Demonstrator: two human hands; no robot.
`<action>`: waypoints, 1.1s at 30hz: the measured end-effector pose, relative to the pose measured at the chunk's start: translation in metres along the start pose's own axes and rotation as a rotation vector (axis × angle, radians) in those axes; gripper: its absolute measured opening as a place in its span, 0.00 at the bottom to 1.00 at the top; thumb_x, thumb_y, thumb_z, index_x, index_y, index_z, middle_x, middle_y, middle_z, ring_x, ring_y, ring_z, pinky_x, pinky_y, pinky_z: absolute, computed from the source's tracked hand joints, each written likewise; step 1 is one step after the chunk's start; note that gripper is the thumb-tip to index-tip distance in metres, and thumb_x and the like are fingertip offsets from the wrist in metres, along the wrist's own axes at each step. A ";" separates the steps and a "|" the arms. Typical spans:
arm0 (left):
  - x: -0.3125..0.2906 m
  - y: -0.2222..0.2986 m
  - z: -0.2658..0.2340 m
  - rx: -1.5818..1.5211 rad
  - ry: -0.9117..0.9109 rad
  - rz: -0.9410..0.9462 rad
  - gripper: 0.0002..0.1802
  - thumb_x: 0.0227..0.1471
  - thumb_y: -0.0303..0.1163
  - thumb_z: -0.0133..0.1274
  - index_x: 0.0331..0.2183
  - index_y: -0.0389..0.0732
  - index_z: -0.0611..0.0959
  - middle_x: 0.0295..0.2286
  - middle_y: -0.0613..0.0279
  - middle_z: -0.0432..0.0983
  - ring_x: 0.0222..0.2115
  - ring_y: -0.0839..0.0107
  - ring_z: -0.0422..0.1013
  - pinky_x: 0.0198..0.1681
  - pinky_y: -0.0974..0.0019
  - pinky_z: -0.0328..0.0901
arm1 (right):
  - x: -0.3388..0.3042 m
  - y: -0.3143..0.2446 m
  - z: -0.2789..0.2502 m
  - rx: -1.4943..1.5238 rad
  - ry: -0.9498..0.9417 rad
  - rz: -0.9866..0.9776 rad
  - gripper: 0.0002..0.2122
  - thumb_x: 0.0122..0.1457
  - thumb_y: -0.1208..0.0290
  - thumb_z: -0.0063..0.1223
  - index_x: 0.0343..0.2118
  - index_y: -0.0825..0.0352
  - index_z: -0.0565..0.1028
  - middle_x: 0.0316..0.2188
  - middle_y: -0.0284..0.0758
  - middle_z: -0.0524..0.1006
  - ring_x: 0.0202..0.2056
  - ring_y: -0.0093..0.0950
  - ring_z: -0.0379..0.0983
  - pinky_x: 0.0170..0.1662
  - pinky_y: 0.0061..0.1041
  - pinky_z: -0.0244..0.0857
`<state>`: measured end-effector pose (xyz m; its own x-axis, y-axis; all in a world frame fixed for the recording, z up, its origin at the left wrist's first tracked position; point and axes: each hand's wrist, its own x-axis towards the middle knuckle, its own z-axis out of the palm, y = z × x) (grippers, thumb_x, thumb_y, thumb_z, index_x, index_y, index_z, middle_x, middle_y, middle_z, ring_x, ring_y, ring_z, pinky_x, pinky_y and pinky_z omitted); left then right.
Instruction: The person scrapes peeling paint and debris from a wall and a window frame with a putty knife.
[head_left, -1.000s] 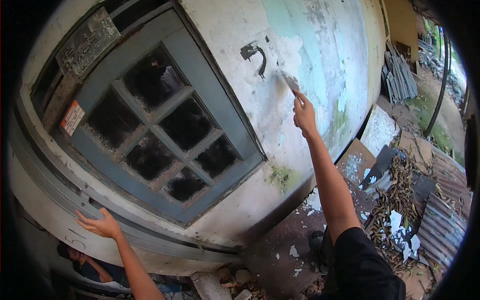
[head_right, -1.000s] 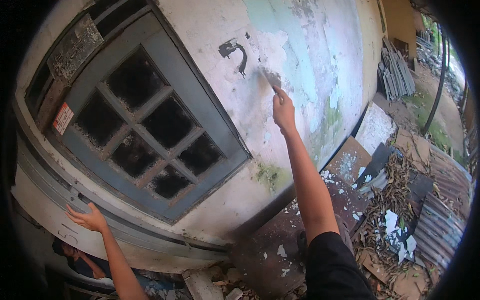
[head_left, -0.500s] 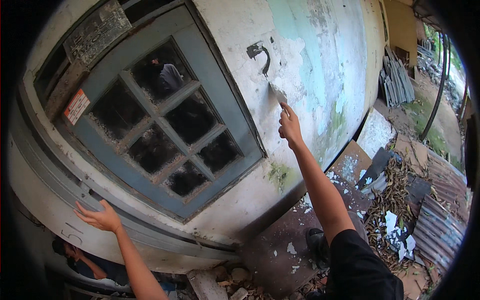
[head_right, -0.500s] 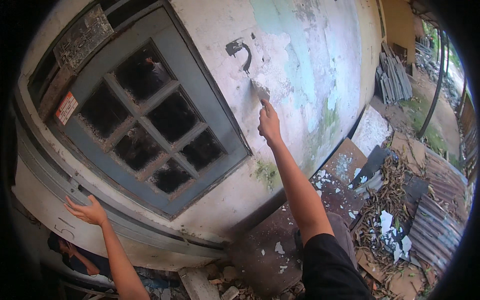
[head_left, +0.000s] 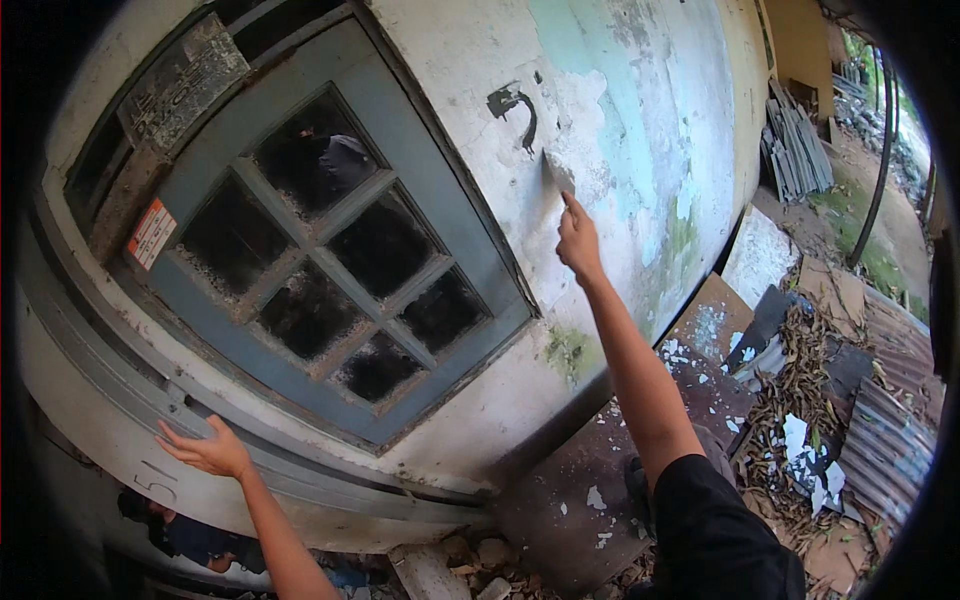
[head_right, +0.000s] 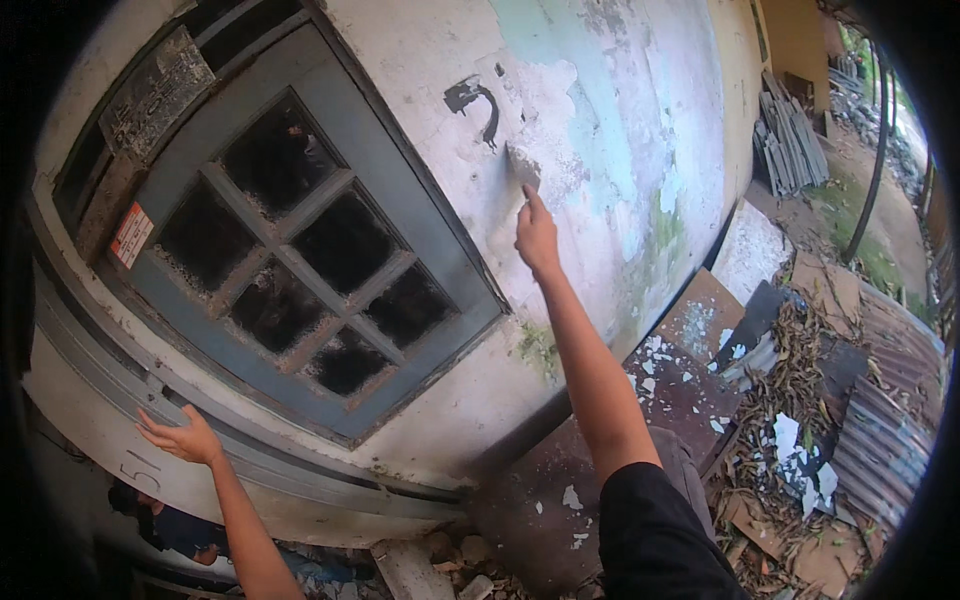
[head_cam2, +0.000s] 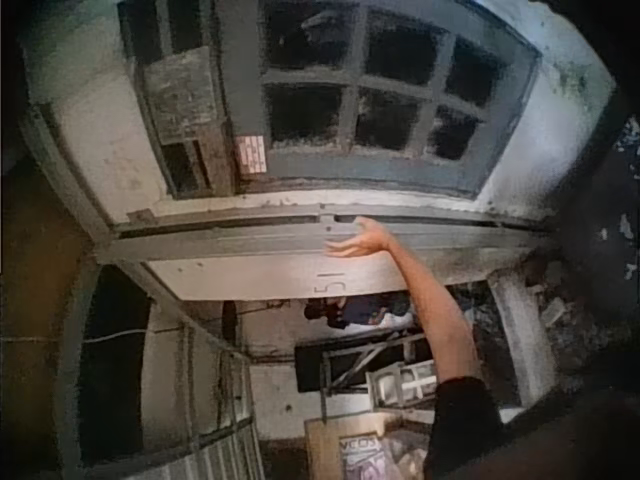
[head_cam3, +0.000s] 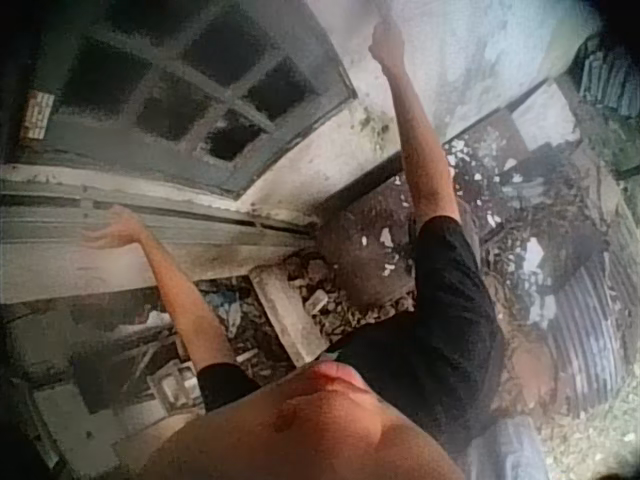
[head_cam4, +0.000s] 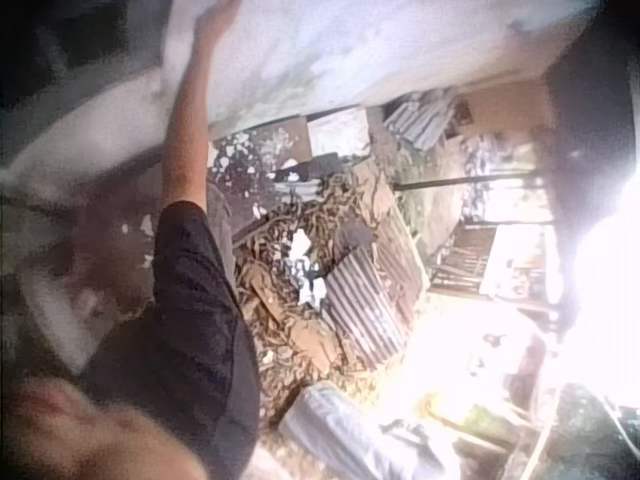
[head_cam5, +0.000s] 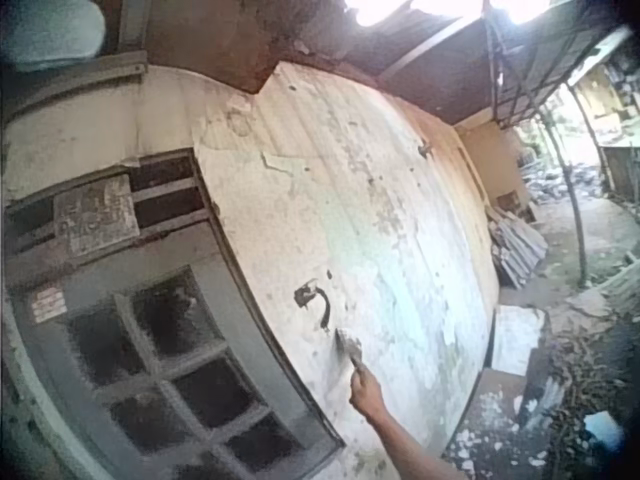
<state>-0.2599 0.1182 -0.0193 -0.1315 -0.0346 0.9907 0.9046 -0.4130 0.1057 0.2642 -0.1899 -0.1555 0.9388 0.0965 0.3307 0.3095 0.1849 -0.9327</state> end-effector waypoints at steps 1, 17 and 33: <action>0.000 -0.001 0.001 0.005 0.008 0.001 0.46 0.46 0.39 0.60 0.63 0.53 0.57 0.62 0.52 0.49 0.60 0.51 0.54 0.59 0.48 0.55 | 0.005 0.001 -0.003 -0.003 0.005 -0.035 0.20 0.64 0.68 0.37 0.59 0.61 0.67 0.25 0.42 0.77 0.19 0.28 0.73 0.27 0.31 0.69; 0.000 0.008 -0.005 -0.025 -0.019 -0.038 0.45 0.46 0.34 0.59 0.63 0.53 0.57 0.62 0.52 0.48 0.61 0.52 0.52 0.60 0.50 0.55 | -0.027 0.024 0.033 0.016 0.147 -0.276 0.19 0.65 0.72 0.40 0.58 0.63 0.67 0.28 0.31 0.74 0.21 0.16 0.61 0.27 0.19 0.59; 0.000 0.009 -0.004 -0.029 -0.007 -0.044 0.44 0.45 0.32 0.59 0.62 0.50 0.59 0.61 0.52 0.50 0.62 0.51 0.51 0.60 0.50 0.55 | 0.027 0.009 0.001 0.039 0.059 -0.289 0.20 0.66 0.70 0.38 0.59 0.66 0.66 0.22 0.27 0.70 0.22 0.15 0.61 0.26 0.18 0.58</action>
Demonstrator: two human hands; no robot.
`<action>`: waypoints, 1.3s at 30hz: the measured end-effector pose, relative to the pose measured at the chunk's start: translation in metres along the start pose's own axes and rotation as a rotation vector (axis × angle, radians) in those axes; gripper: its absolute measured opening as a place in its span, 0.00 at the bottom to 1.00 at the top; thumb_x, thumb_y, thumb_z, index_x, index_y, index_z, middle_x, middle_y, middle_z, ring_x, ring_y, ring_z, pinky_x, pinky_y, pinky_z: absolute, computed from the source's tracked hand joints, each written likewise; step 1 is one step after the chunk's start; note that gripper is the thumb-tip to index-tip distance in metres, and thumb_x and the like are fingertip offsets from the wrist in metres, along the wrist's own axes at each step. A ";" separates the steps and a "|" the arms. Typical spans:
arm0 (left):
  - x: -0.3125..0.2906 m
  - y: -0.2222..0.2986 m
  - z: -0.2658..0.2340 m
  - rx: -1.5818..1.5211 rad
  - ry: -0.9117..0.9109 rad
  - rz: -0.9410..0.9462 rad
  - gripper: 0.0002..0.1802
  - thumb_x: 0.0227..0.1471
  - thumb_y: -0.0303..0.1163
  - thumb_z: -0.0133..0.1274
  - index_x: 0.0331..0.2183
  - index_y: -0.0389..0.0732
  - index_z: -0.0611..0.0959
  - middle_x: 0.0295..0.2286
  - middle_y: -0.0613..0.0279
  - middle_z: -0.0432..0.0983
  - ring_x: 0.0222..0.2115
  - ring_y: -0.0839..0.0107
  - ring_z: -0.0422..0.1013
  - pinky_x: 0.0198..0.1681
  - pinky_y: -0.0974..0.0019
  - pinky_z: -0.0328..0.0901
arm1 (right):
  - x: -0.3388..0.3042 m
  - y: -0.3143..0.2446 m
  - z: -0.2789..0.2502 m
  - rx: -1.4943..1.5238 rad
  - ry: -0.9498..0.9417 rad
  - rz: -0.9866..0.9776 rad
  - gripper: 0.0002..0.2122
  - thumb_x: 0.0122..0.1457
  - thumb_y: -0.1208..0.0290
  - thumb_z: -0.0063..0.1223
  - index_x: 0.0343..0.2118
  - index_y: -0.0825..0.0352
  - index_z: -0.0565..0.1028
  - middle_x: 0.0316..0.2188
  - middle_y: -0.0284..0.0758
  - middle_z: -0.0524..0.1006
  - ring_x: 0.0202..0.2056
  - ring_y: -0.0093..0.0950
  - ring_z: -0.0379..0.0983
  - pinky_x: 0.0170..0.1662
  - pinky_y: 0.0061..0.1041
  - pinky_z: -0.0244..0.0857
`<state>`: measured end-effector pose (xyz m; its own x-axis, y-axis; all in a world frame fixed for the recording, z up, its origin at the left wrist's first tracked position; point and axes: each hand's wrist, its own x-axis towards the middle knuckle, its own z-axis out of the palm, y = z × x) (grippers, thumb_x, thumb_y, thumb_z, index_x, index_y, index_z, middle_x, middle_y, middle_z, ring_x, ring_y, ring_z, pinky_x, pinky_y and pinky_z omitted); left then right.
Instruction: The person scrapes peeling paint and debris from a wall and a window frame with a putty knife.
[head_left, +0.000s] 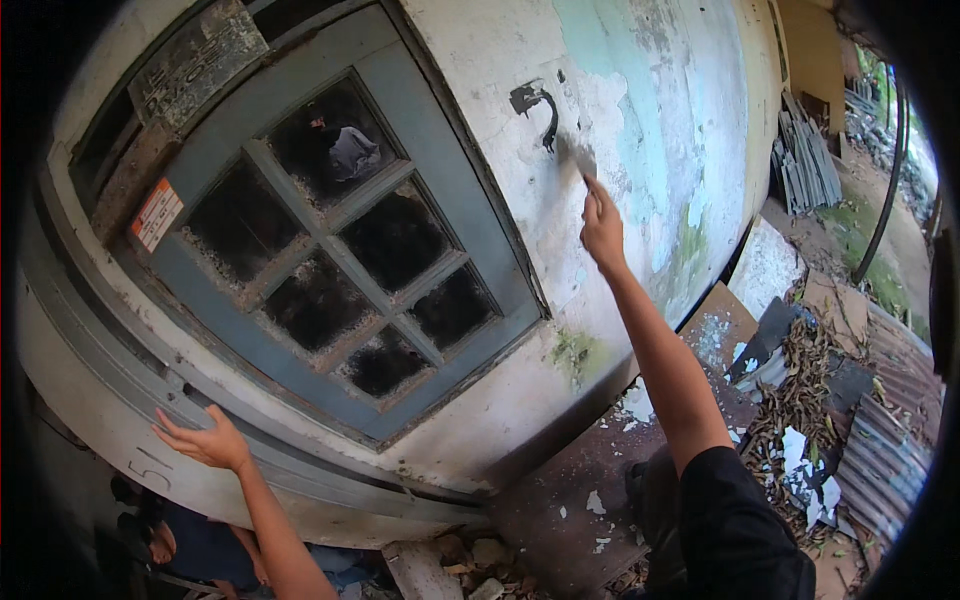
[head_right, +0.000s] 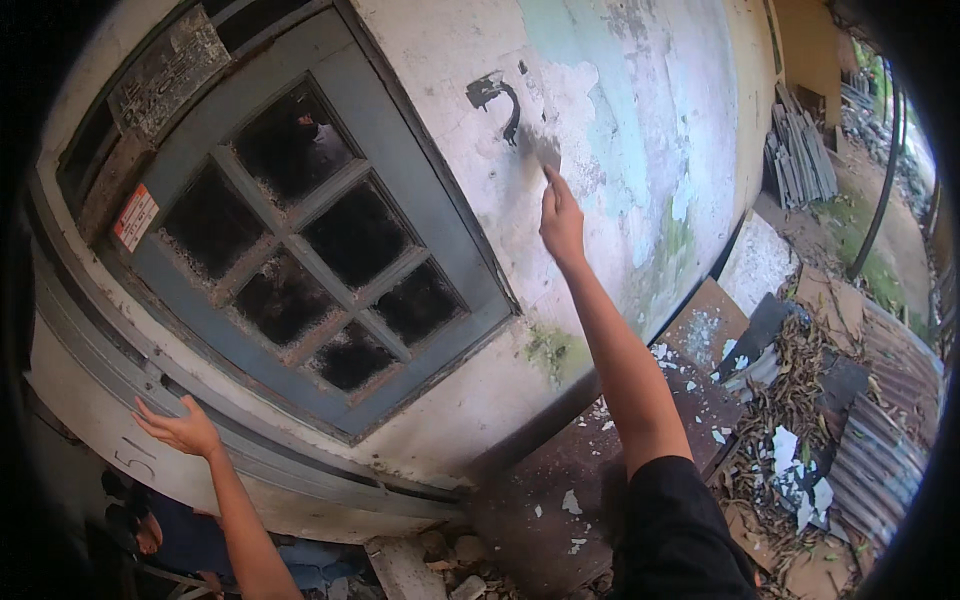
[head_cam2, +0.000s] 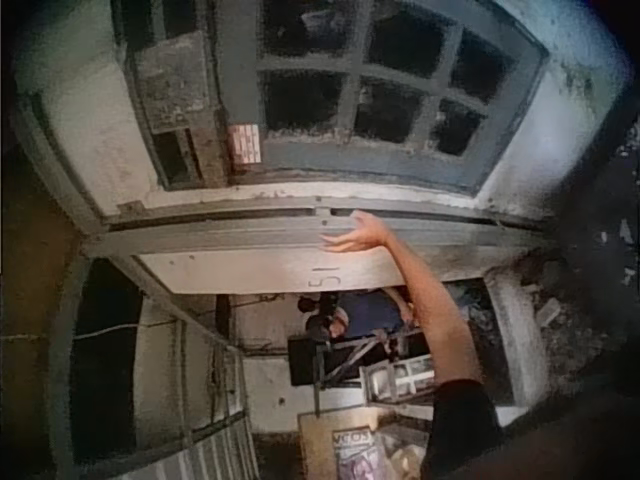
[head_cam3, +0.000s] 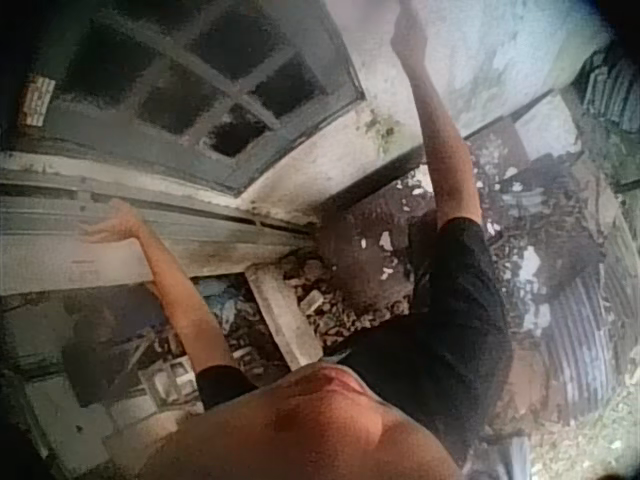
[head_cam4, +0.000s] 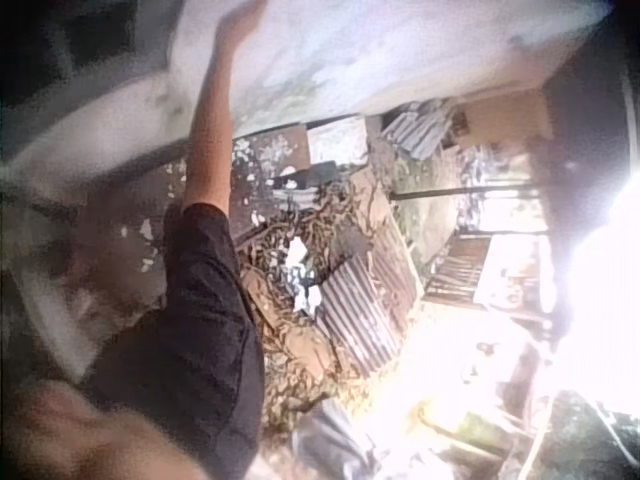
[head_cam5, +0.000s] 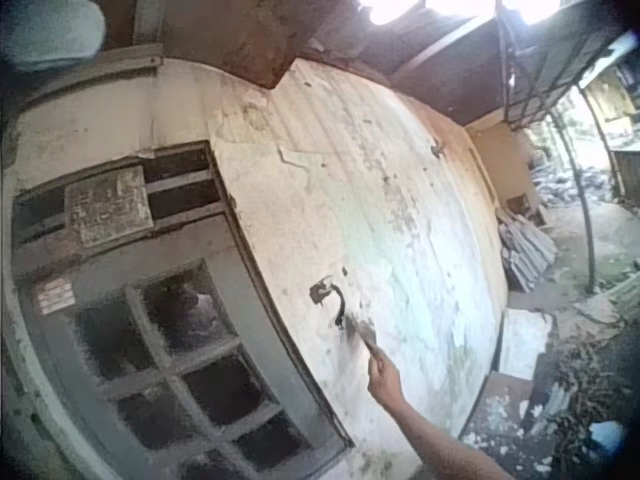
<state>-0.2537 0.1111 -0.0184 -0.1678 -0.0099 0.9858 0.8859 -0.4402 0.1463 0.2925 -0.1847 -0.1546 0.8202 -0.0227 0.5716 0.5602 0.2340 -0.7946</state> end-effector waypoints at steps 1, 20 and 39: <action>0.000 0.001 -0.001 0.002 -0.014 -0.004 0.44 0.44 0.31 0.59 0.62 0.48 0.59 0.61 0.51 0.50 0.62 0.50 0.51 0.60 0.50 0.55 | -0.010 0.007 0.000 -0.031 0.045 -0.063 0.19 0.66 0.70 0.38 0.59 0.66 0.67 0.23 0.27 0.70 0.23 0.15 0.61 0.27 0.19 0.59; 0.001 0.001 -0.001 0.007 0.002 -0.018 0.44 0.45 0.34 0.59 0.62 0.51 0.60 0.61 0.52 0.51 0.60 0.51 0.54 0.58 0.50 0.58 | -0.044 -0.007 -0.021 -0.202 -0.130 -0.032 0.18 0.66 0.73 0.39 0.59 0.64 0.66 0.46 0.45 0.76 0.36 0.30 0.76 0.45 0.27 0.67; 0.002 0.007 -0.002 0.022 0.014 -0.005 0.43 0.45 0.34 0.58 0.61 0.47 0.60 0.60 0.50 0.52 0.60 0.50 0.55 0.58 0.50 0.57 | -0.069 -0.017 0.025 -0.055 -0.155 -0.037 0.20 0.65 0.75 0.39 0.60 0.56 0.65 0.20 0.37 0.64 0.22 0.23 0.60 0.30 0.23 0.61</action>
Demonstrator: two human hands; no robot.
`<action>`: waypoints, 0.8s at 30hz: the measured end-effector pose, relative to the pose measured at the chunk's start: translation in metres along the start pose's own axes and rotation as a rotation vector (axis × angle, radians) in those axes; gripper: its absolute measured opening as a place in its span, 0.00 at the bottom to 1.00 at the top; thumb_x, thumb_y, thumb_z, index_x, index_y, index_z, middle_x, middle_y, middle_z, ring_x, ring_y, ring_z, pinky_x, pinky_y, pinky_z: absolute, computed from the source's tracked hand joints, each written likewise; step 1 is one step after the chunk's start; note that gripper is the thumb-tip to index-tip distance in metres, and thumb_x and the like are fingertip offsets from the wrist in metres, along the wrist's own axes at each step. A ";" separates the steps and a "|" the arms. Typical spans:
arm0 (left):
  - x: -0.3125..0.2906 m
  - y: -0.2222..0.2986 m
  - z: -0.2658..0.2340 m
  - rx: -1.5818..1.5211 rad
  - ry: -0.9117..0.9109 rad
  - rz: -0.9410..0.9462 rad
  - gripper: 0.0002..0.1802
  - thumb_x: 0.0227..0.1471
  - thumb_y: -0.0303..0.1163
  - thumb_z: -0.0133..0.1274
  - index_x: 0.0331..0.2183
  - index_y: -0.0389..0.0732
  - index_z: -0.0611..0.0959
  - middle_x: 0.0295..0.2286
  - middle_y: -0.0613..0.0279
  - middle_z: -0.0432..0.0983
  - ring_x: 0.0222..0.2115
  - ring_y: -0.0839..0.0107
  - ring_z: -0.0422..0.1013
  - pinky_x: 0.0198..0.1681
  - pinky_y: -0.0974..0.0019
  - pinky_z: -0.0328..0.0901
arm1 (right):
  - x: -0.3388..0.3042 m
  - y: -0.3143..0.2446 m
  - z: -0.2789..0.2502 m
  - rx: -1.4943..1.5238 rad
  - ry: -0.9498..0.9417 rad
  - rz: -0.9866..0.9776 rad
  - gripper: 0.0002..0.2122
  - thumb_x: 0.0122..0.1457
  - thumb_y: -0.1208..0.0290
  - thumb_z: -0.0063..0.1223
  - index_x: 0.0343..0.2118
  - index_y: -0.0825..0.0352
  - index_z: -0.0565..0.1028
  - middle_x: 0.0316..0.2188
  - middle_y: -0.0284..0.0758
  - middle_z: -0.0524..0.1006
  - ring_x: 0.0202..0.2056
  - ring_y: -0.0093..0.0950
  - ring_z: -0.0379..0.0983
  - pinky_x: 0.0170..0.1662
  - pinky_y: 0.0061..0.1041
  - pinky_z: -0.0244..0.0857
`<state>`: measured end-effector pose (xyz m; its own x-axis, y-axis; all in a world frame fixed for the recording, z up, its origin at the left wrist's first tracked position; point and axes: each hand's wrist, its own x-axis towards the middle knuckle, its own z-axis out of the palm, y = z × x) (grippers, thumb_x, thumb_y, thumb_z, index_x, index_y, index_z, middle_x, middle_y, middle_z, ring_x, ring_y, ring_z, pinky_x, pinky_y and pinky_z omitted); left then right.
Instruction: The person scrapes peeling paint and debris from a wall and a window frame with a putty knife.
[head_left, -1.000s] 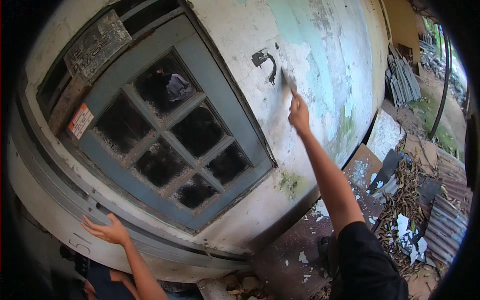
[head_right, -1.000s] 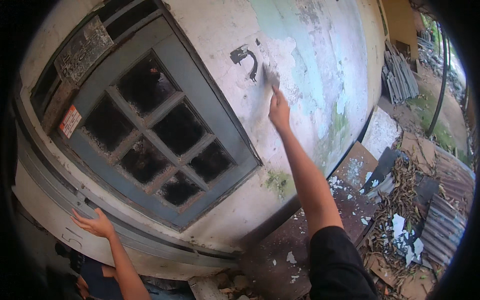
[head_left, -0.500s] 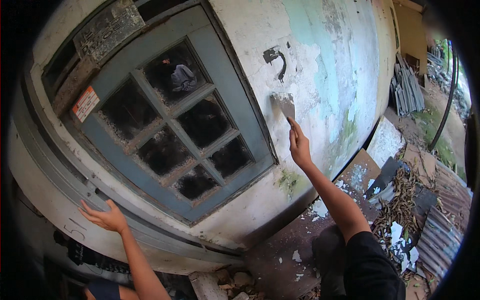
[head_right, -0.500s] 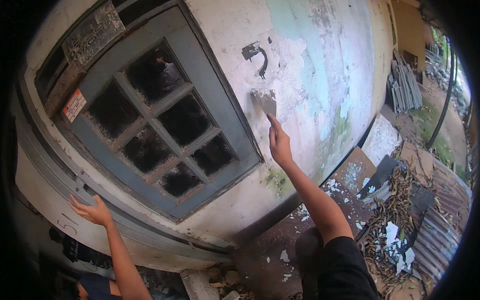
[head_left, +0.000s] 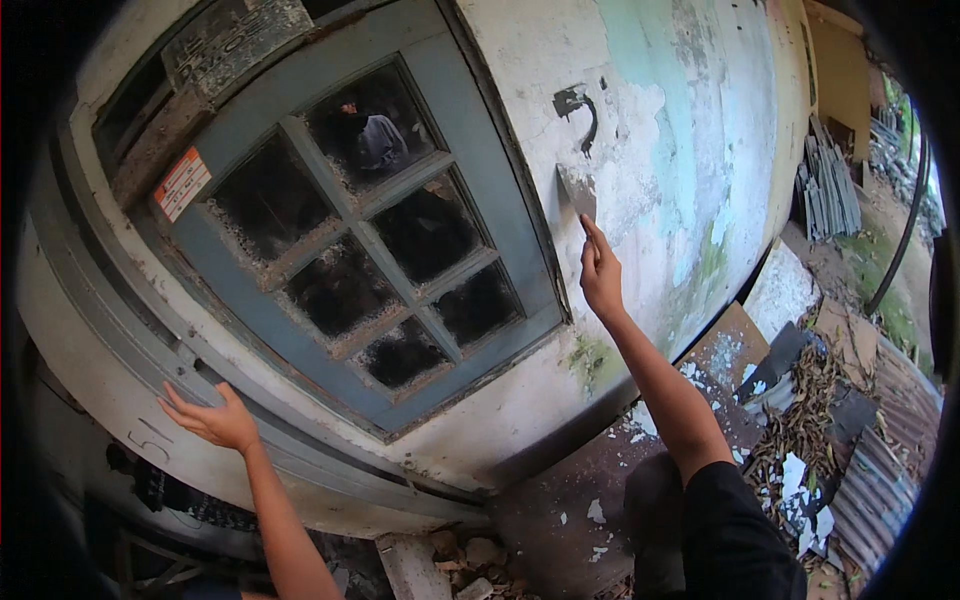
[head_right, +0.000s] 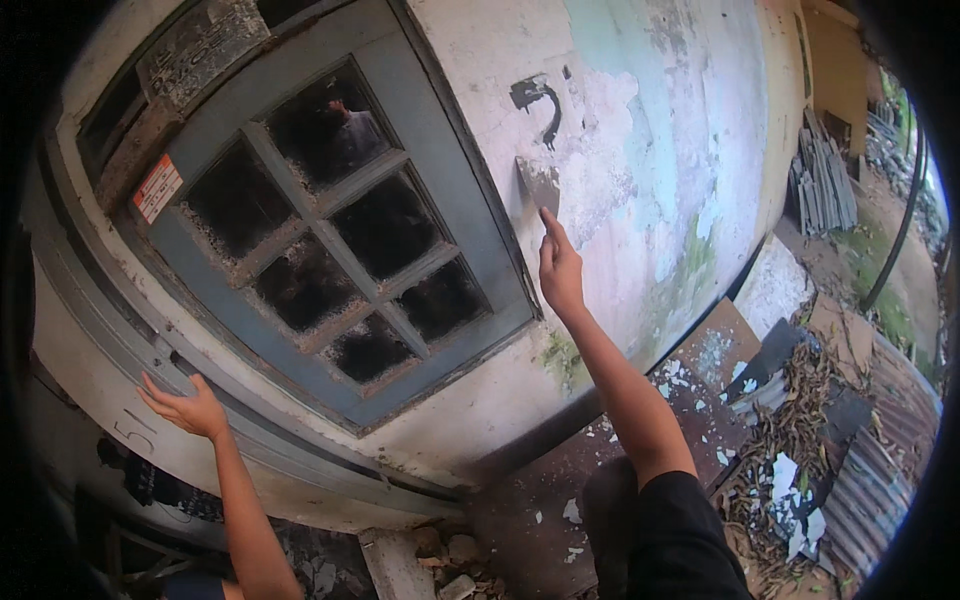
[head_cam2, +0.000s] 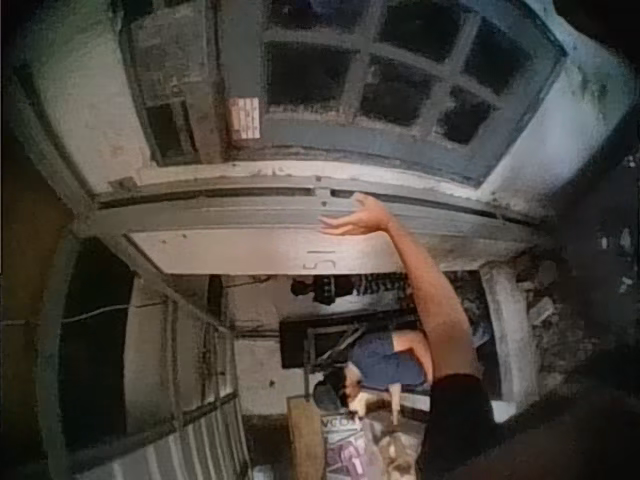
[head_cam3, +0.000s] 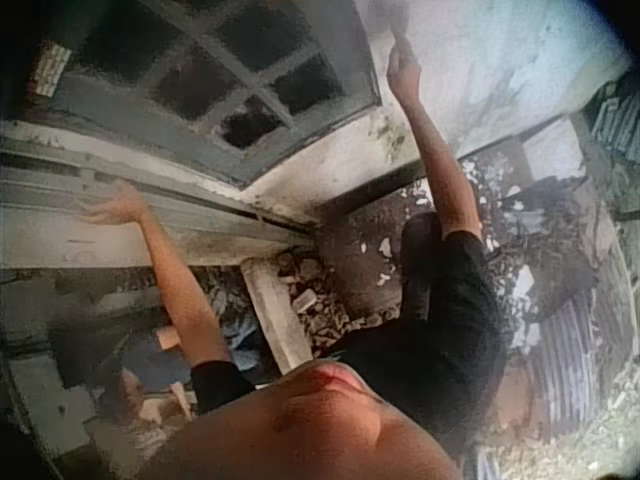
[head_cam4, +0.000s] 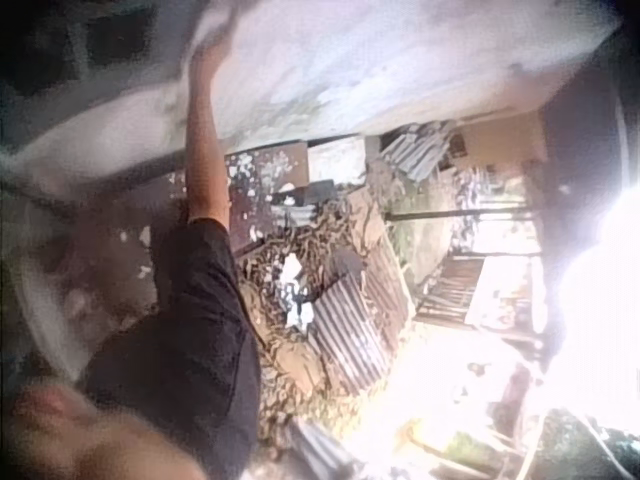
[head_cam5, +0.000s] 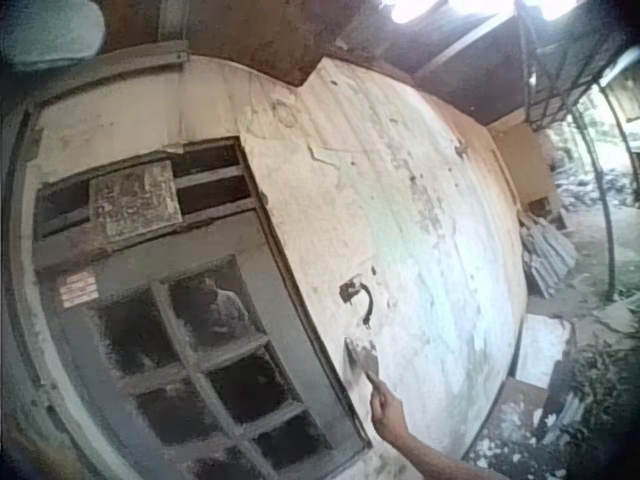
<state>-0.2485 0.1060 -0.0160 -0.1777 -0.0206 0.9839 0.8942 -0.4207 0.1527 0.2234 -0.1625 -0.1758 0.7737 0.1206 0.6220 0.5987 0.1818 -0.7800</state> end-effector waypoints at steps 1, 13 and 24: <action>0.001 -0.001 -0.001 -0.003 -0.025 -0.005 0.42 0.45 0.34 0.58 0.61 0.47 0.60 0.60 0.50 0.52 0.60 0.50 0.55 0.58 0.50 0.57 | -0.001 -0.001 0.001 -0.006 0.011 -0.008 0.20 0.65 0.75 0.39 0.60 0.56 0.65 0.20 0.37 0.64 0.22 0.22 0.59 0.30 0.22 0.60; 0.001 -0.001 -0.001 -0.026 0.001 0.033 0.44 0.44 0.33 0.59 0.62 0.48 0.60 0.60 0.49 0.51 0.60 0.50 0.54 0.59 0.50 0.56 | 0.022 -0.022 0.010 -0.005 0.144 -0.127 0.20 0.65 0.75 0.39 0.60 0.56 0.66 0.18 0.43 0.66 0.20 0.25 0.60 0.27 0.25 0.60; 0.001 -0.010 0.000 -0.088 -0.069 -0.043 0.50 0.38 0.30 0.63 0.62 0.47 0.58 0.63 0.45 0.46 0.61 0.44 0.52 0.59 0.47 0.54 | 0.025 -0.033 0.013 0.140 0.043 -0.002 0.19 0.67 0.73 0.34 0.60 0.65 0.66 0.22 0.28 0.64 0.23 0.20 0.60 0.29 0.22 0.60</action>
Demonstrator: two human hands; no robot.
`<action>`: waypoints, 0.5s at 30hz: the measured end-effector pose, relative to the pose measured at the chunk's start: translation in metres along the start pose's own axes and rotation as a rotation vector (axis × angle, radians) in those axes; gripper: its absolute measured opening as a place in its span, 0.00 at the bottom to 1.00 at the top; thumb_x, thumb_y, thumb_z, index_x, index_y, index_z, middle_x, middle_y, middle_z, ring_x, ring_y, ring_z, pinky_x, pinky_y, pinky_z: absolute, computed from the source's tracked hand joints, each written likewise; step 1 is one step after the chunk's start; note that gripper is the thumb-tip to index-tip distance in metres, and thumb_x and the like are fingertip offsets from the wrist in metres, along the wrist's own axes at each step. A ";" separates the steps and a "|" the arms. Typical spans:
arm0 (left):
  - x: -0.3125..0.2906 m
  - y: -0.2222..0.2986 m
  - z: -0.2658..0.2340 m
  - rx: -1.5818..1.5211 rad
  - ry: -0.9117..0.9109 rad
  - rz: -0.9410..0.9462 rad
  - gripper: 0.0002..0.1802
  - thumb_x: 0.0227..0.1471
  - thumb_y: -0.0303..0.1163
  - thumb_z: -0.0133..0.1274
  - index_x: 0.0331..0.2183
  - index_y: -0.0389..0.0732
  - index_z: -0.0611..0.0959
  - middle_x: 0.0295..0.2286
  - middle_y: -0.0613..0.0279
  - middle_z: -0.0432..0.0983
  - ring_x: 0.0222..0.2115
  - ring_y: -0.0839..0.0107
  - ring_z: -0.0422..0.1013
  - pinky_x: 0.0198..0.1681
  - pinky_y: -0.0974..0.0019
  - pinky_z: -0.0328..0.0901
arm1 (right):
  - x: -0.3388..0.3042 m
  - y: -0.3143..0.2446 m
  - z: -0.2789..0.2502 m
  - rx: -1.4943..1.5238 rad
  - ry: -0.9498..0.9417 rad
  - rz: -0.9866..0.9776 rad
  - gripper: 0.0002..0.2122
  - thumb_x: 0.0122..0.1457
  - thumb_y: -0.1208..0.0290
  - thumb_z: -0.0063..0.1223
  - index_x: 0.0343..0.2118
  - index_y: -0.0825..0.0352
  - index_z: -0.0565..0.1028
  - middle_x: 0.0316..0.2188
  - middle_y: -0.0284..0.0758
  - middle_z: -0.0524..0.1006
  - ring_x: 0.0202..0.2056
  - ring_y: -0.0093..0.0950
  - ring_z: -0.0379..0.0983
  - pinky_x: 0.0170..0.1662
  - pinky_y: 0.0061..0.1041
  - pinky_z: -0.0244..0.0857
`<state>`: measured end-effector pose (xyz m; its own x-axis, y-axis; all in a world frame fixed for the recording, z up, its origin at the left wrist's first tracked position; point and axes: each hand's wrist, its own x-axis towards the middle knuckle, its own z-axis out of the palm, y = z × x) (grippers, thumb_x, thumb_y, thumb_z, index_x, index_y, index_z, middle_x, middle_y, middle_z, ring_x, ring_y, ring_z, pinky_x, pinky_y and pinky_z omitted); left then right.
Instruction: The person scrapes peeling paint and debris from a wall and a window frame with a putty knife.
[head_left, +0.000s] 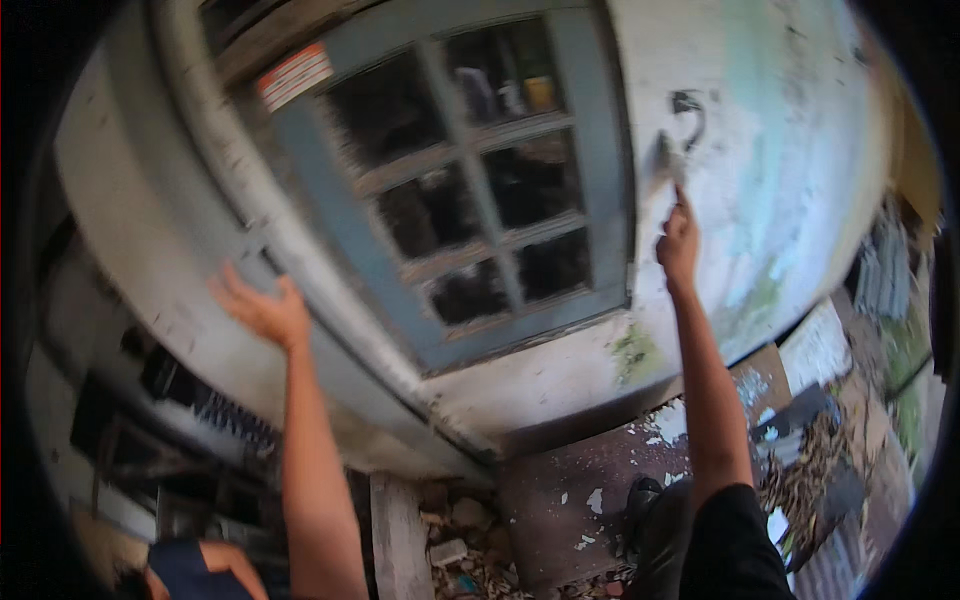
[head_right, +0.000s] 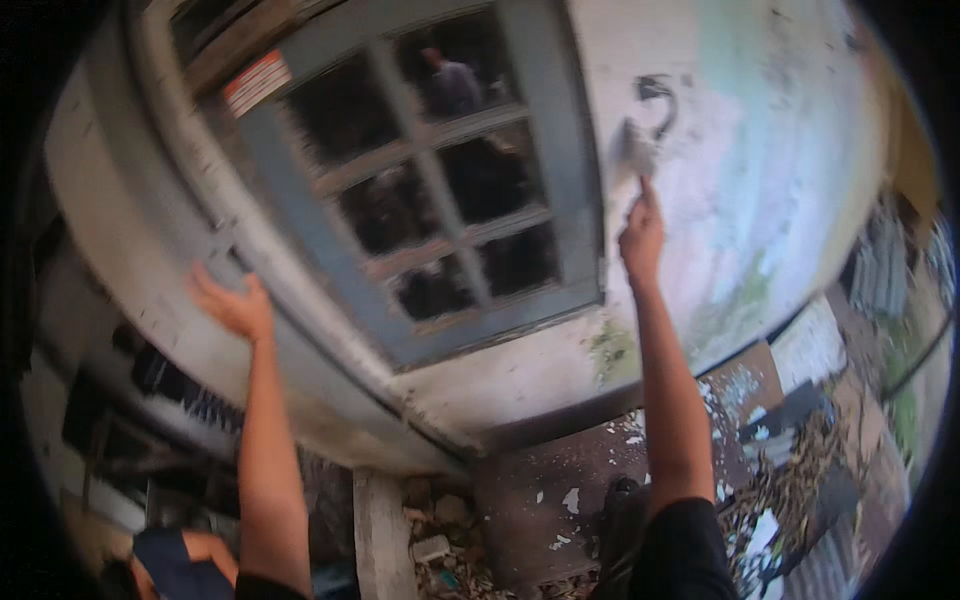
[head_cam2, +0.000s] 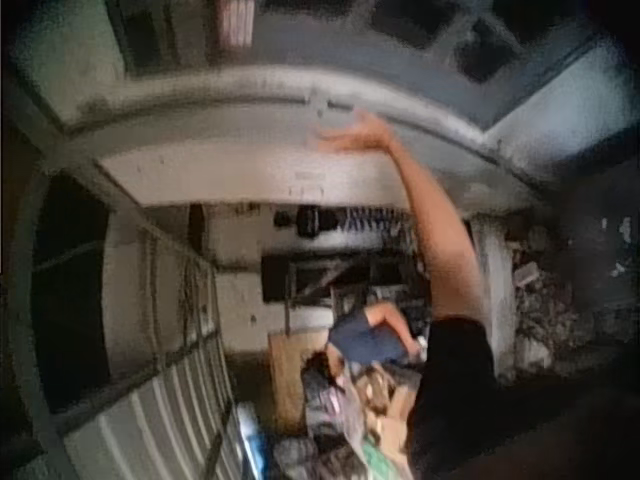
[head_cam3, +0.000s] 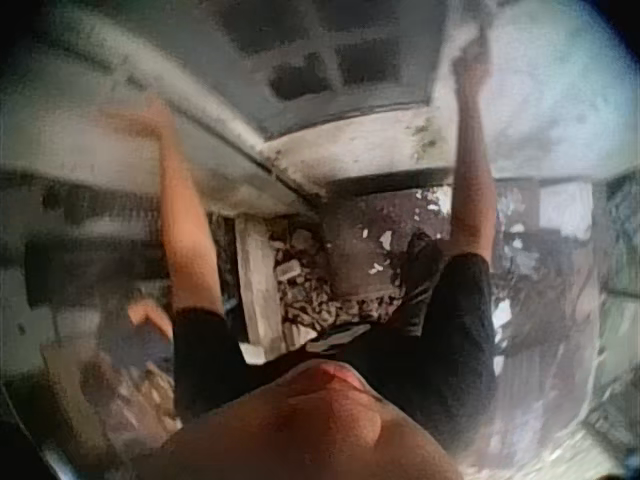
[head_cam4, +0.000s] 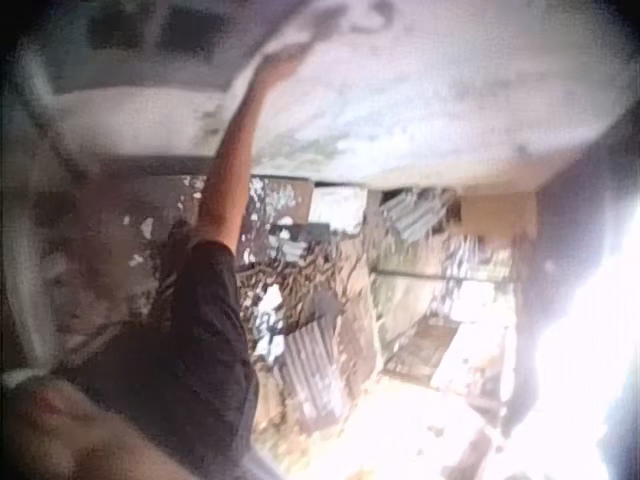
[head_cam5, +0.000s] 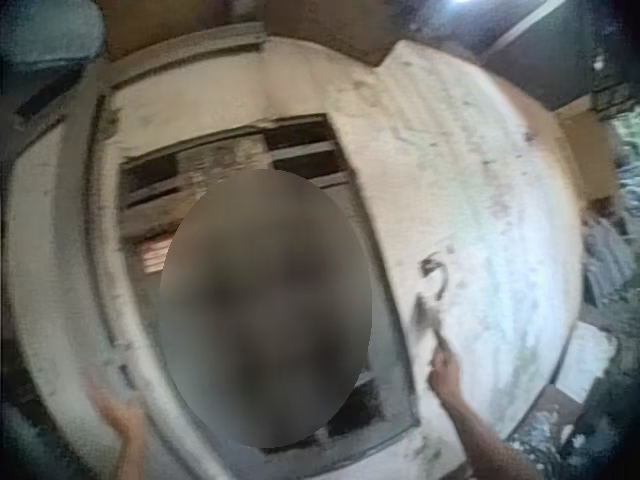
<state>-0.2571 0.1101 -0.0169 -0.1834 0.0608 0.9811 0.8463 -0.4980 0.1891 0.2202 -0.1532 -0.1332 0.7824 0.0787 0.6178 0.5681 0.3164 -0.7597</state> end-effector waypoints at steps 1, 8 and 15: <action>0.000 -0.001 0.001 -0.013 -0.005 0.011 0.50 0.38 0.29 0.62 0.63 0.47 0.58 0.62 0.45 0.47 0.61 0.44 0.52 0.59 0.47 0.54 | -0.011 -0.007 -0.005 0.112 -0.089 0.060 0.19 0.67 0.73 0.34 0.60 0.65 0.66 0.22 0.25 0.62 0.23 0.18 0.58 0.28 0.20 0.57; 0.005 0.004 -0.045 0.136 -0.209 -0.030 0.49 0.41 0.38 0.62 0.63 0.55 0.58 0.63 0.54 0.46 0.59 0.51 0.54 0.54 0.46 0.57 | -0.172 -0.039 -0.075 0.002 -0.348 0.340 0.18 0.67 0.75 0.36 0.60 0.68 0.63 0.48 0.35 0.72 0.29 0.17 0.63 0.37 0.18 0.62; 0.046 -0.027 -0.150 -0.054 -0.920 -0.163 0.24 0.49 0.42 0.53 0.48 0.43 0.79 0.29 0.55 0.79 0.28 0.63 0.74 0.32 0.62 0.69 | -0.206 -0.045 -0.135 -0.068 -0.432 0.293 0.19 0.68 0.72 0.37 0.61 0.65 0.62 0.34 0.29 0.64 0.24 0.14 0.56 0.29 0.17 0.54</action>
<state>-0.3630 -0.0034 0.0170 0.1896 0.7826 0.5929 0.8164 -0.4612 0.3477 0.0676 -0.3110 -0.2533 0.7421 0.5420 0.3944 0.3680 0.1623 -0.9156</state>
